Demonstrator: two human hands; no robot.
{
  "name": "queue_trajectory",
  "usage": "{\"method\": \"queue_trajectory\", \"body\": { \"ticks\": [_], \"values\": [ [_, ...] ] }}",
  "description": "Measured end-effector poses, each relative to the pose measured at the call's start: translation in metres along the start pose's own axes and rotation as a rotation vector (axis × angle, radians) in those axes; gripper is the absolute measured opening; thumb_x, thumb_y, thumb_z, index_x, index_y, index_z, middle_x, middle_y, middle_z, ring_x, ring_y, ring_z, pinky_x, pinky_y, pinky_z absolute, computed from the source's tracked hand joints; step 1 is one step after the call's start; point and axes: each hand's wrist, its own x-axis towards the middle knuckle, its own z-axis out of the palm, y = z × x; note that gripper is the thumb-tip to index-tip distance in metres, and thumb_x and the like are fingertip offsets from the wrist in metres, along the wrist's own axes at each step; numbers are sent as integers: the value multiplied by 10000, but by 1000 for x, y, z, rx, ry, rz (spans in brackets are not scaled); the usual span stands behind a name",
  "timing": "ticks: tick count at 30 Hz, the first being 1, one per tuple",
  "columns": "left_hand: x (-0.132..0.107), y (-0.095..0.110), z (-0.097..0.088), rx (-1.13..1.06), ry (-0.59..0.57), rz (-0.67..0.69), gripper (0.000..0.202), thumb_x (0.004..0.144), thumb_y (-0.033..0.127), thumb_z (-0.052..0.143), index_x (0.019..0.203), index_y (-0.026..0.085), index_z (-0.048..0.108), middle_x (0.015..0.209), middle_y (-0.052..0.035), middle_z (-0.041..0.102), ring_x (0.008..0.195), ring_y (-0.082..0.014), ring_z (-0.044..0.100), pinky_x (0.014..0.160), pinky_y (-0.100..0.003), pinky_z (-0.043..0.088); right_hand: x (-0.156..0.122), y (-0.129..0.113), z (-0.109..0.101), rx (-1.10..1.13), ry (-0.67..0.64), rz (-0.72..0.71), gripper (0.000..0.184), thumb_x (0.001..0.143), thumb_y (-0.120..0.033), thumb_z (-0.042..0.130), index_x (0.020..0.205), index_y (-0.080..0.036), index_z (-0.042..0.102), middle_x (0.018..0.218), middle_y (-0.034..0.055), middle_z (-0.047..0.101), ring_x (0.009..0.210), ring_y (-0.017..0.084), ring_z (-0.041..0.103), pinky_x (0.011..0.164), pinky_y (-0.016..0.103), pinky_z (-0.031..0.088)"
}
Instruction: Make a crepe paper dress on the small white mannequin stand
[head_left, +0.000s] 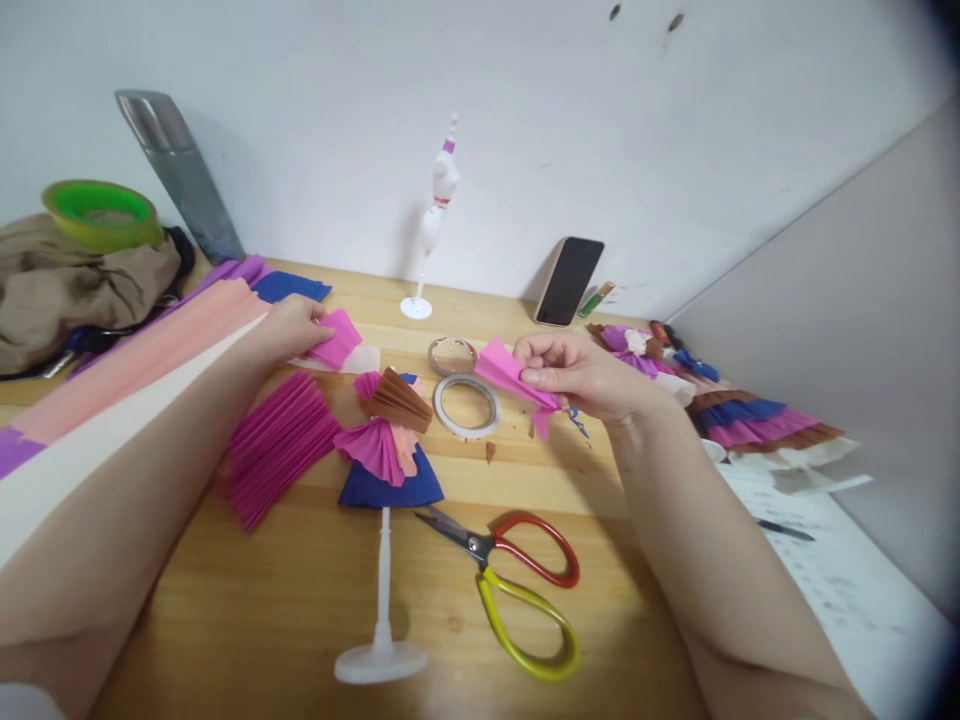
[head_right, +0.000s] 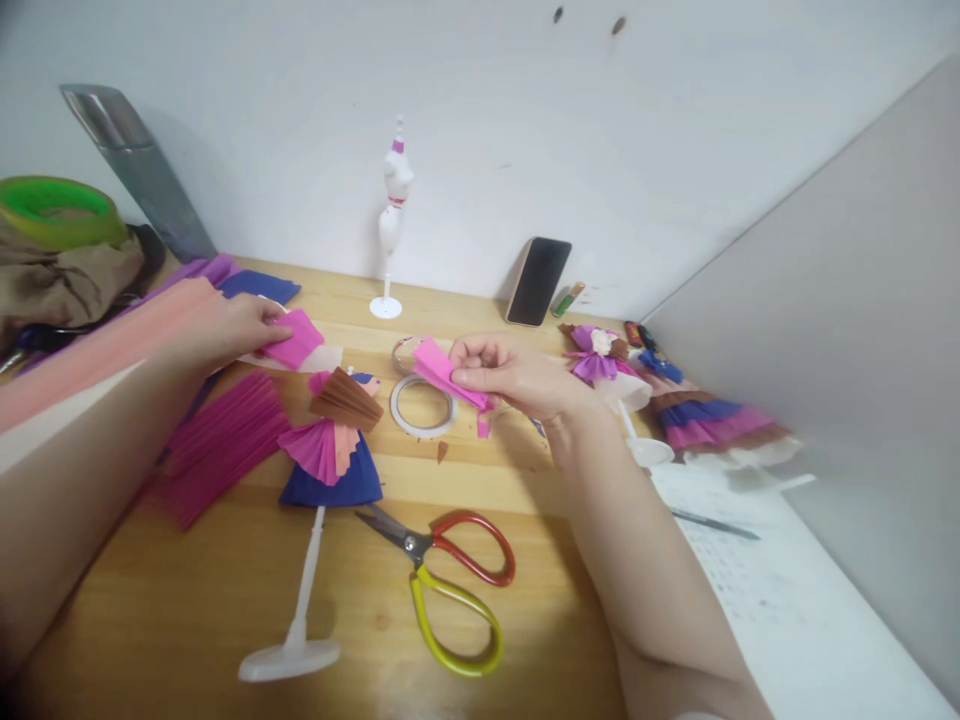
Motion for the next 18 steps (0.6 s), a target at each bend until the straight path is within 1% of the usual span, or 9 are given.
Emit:
{"method": "queue_trajectory", "body": {
  "ticks": [1,3,5,7,10,12,13,16,18],
  "values": [
    [-2,5,1,149,28,-34,90,588,236,702,561,196,627,513,-21,557,557,-209,525,570,-296,345,0,-1,2,19,30,-19,321,666,-385,838,676,-159,611,462,-64,508,367,50,399,332,164,307],
    [-11,23,3,320,167,39,135,673,277,663,751,170,692,767,-102,669,797,-294,608,717,-347,407,1,-4,8,58,114,-52,336,634,-381,854,663,-154,607,454,-69,499,357,35,365,331,159,258],
    [-25,47,5,323,294,149,278,766,340,605,949,156,704,991,-151,686,968,-339,605,852,-402,416,3,-6,17,102,172,-63,337,620,-379,855,676,-152,612,456,-75,498,353,27,345,335,160,233],
    [-43,70,12,175,261,220,394,804,426,589,1071,152,686,1048,-134,691,937,-297,623,894,-406,427,5,-8,28,130,163,-54,332,616,-376,848,691,-146,622,450,-79,495,351,22,329,337,163,210],
    [-66,91,30,-255,-40,239,557,801,554,591,1216,184,619,1143,-104,687,957,-253,646,832,-363,490,7,-9,46,131,75,-16,332,629,-379,835,674,-144,604,477,-63,534,385,31,389,365,162,255],
    [-74,94,43,-467,-222,136,660,737,587,669,1252,181,587,1130,-115,689,936,-244,664,773,-349,522,7,-9,55,97,35,-2,336,640,-384,828,662,-141,597,497,-58,547,412,34,416,392,162,299],
    [-76,93,48,-537,-307,69,684,712,573,706,1255,178,576,1044,-103,708,864,-231,678,729,-346,535,6,-9,59,71,25,0,336,640,-383,829,659,-139,600,503,-60,543,421,32,416,402,161,312],
    [-77,90,56,-631,-493,-65,525,640,436,806,1057,151,659,737,-29,693,638,-159,654,620,-291,534,4,-10,64,18,19,-12,329,645,-382,828,672,-135,612,523,-68,535,442,30,421,414,159,328],
    [-76,91,54,-653,-520,-83,301,622,319,814,829,140,688,620,-3,660,547,-116,612,571,-244,515,3,-11,62,19,7,-25,333,669,-403,813,698,-142,608,528,-72,541,433,31,422,408,161,325]
  ]
}}
